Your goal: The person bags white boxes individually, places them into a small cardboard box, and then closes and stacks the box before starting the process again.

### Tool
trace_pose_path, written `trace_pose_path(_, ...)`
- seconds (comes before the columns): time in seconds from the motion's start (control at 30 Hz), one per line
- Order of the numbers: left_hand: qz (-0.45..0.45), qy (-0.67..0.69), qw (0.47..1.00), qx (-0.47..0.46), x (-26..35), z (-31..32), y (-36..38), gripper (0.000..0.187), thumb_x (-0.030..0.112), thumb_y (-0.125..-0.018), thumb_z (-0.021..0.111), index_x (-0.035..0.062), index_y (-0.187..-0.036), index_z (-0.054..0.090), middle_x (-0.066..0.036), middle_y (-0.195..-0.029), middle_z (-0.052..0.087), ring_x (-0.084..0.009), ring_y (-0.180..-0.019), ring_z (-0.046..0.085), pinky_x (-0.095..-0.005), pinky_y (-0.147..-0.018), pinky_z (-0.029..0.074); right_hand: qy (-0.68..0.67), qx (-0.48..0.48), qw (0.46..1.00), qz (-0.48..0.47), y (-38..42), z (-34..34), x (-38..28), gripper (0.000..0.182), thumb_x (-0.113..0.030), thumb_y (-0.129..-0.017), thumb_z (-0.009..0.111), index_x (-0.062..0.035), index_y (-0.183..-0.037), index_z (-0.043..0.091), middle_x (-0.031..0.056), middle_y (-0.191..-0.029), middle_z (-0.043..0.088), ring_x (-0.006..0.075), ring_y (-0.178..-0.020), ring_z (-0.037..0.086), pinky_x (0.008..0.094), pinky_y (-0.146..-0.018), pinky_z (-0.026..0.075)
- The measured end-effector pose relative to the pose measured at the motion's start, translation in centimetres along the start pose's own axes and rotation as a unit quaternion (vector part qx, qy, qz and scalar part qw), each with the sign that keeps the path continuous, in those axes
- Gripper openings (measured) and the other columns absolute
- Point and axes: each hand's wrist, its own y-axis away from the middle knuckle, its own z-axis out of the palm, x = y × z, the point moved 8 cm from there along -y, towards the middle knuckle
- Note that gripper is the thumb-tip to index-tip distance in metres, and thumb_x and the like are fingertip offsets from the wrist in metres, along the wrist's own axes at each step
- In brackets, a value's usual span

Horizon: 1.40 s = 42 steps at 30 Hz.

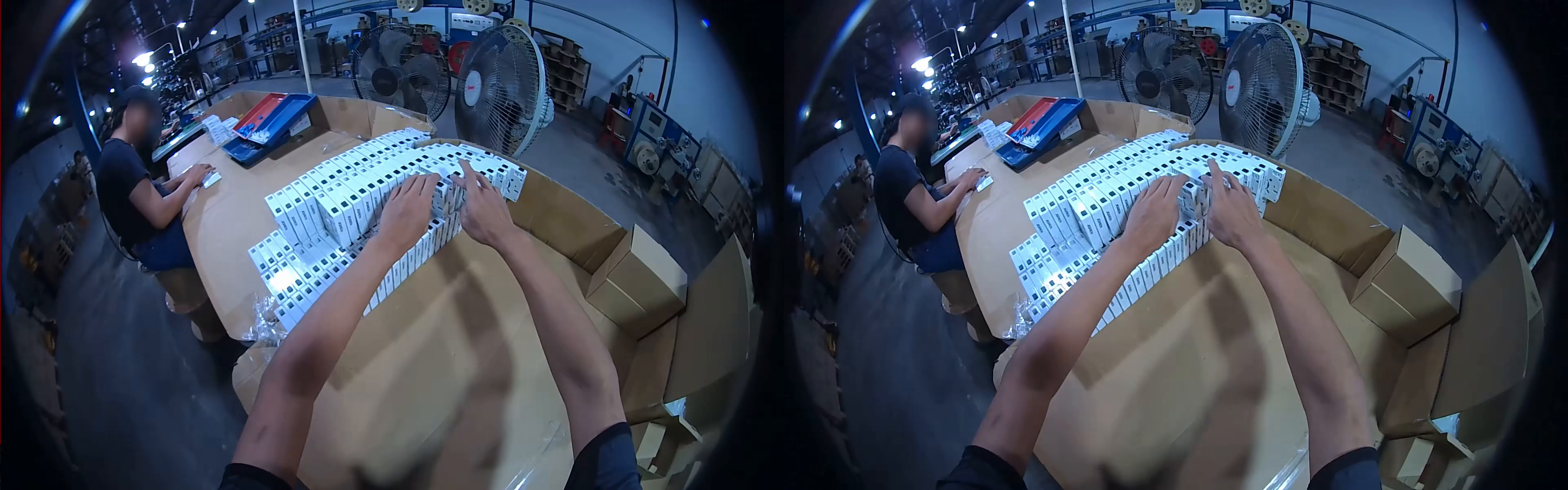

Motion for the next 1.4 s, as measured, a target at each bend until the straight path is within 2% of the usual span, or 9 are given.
trace_pose_path(0.3, 0.012, -0.003, 1.000, 0.021, 1.2, -1.7, 1.3, 0.032, 0.004, -0.082, 0.071, 0.0098, -0.113, 0.070, -0.007, -0.118, 0.059, -0.0279, -0.117, 0.056, -0.0445, -0.097, 0.047, -0.017, -0.005, 1.000, 0.007, 1.1, -1.7, -0.9, 0.081, -0.003, -0.087, 0.056, -0.0030, -0.159, 0.021, 0.0255, -0.146, 0.054, 0.0426, -0.143, 0.043, 0.0562, -0.113, 0.039)
trace_pose_path(0.47, -0.031, 0.115, 0.989, 0.086, 9.4, -6.9, 4.5, 0.034, -0.001, -0.079, 0.077, 0.0061, -0.112, 0.069, -0.013, -0.120, 0.058, -0.0335, -0.113, 0.059, -0.0457, -0.096, 0.050, -0.267, 0.206, 0.941, 0.026, 9.7, -7.4, -1.2, 0.064, -0.003, -0.090, 0.057, -0.0002, -0.152, 0.038, 0.0312, -0.141, 0.051, 0.0459, -0.131, 0.051, 0.0484, -0.111, 0.041)
trace_pose_path(0.63, -0.014, 0.218, 0.967, 0.128, 23.3, -11.2, 8.9, 0.040, -0.010, -0.078, 0.072, 0.0033, -0.116, 0.067, -0.017, -0.115, 0.061, -0.0355, -0.112, 0.062, -0.0444, -0.093, 0.052, -0.369, 0.166, 0.881, 0.244, 26.2, -15.9, -3.2, 0.059, -0.013, -0.096, 0.063, -0.0056, -0.151, 0.044, 0.0250, -0.142, 0.053, 0.0340, -0.122, 0.058, 0.0397, -0.099, 0.050)
trace_pose_path(0.97, 0.196, 0.383, 0.903, -0.008, 51.3, -14.3, 12.2, 0.032, -0.001, -0.075, 0.081, 0.0043, -0.106, 0.072, -0.013, -0.117, 0.059, -0.0339, -0.114, 0.060, -0.0488, -0.094, 0.055, -0.604, 0.146, 0.705, 0.341, 52.4, -29.3, -2.2, 0.027, -0.019, -0.109, 0.055, -0.0082, -0.133, 0.060, 0.0009, -0.112, 0.061, 0.0090, -0.095, 0.058, 0.0281, -0.083, 0.052)
trace_pose_path(1.1, 0.160, 0.491, 0.850, -0.108, 58.7, -13.3, 7.4, 0.028, 0.003, -0.081, 0.080, 0.0031, -0.108, 0.069, -0.015, -0.115, 0.061, -0.0345, -0.109, 0.063, -0.0465, -0.092, 0.055, -0.507, 0.188, 0.762, 0.356, 57.0, -36.4, 3.5, 0.019, -0.009, -0.109, 0.050, -0.0021, -0.109, 0.067, 0.0015, -0.096, 0.066, 0.0080, -0.093, 0.063, 0.0269, -0.079, 0.052)
trace_pose_path(1.17, 0.123, 0.501, 0.846, -0.133, 61.1, -10.0, 3.1, 0.020, 0.005, -0.089, 0.072, 0.0001, -0.108, 0.066, -0.019, -0.107, 0.063, -0.0372, -0.103, 0.065, -0.0454, -0.087, 0.054, -0.368, 0.230, 0.816, 0.383, 58.3, -41.1, 7.3, 0.020, -0.003, -0.104, 0.050, -0.0007, -0.102, 0.070, 0.0072, -0.092, 0.068, 0.0160, -0.097, 0.067, 0.0331, -0.081, 0.053)
trace_pose_path(1.23, 0.132, 0.461, 0.860, -0.176, 64.6, -5.5, -1.4, 0.017, 0.003, -0.091, 0.066, -0.0013, -0.107, 0.067, -0.020, -0.103, 0.067, -0.0377, -0.097, 0.066, -0.0451, -0.085, 0.054, -0.033, 0.211, 0.929, 0.301, 57.5, -46.4, 10.6, 0.019, -0.002, -0.099, 0.053, -0.0004, -0.101, 0.072, 0.0161, -0.098, 0.067, 0.0273, -0.098, 0.068, 0.0402, -0.086, 0.053)
trace_pose_path(1.33, 0.228, 0.317, 0.887, -0.247, 69.5, 4.8, -6.0, 0.018, 0.001, -0.088, 0.067, -0.0006, -0.106, 0.072, -0.023, -0.099, 0.071, -0.0396, -0.098, 0.068, -0.0467, -0.087, 0.054, -0.046, 0.262, 0.912, 0.313, 57.0, -48.5, 16.3, 0.023, -0.004, -0.098, 0.054, -0.0041, -0.110, 0.074, 0.0215, -0.115, 0.061, 0.0347, -0.101, 0.066, 0.0442, -0.090, 0.052)
trace_pose_path(1.4, 0.176, 0.237, 0.883, -0.364, 71.1, 11.7, -7.4, 0.019, 0.004, -0.087, 0.071, 0.0012, -0.106, 0.075, -0.022, -0.096, 0.072, -0.0395, -0.105, 0.069, -0.0475, -0.092, 0.054, -0.074, 0.286, 0.900, 0.322, 56.9, -48.9, 18.3, 0.025, -0.005, -0.098, 0.054, -0.0055, -0.113, 0.074, 0.0201, -0.117, 0.060, 0.0344, -0.103, 0.066, 0.0442, -0.091, 0.052)
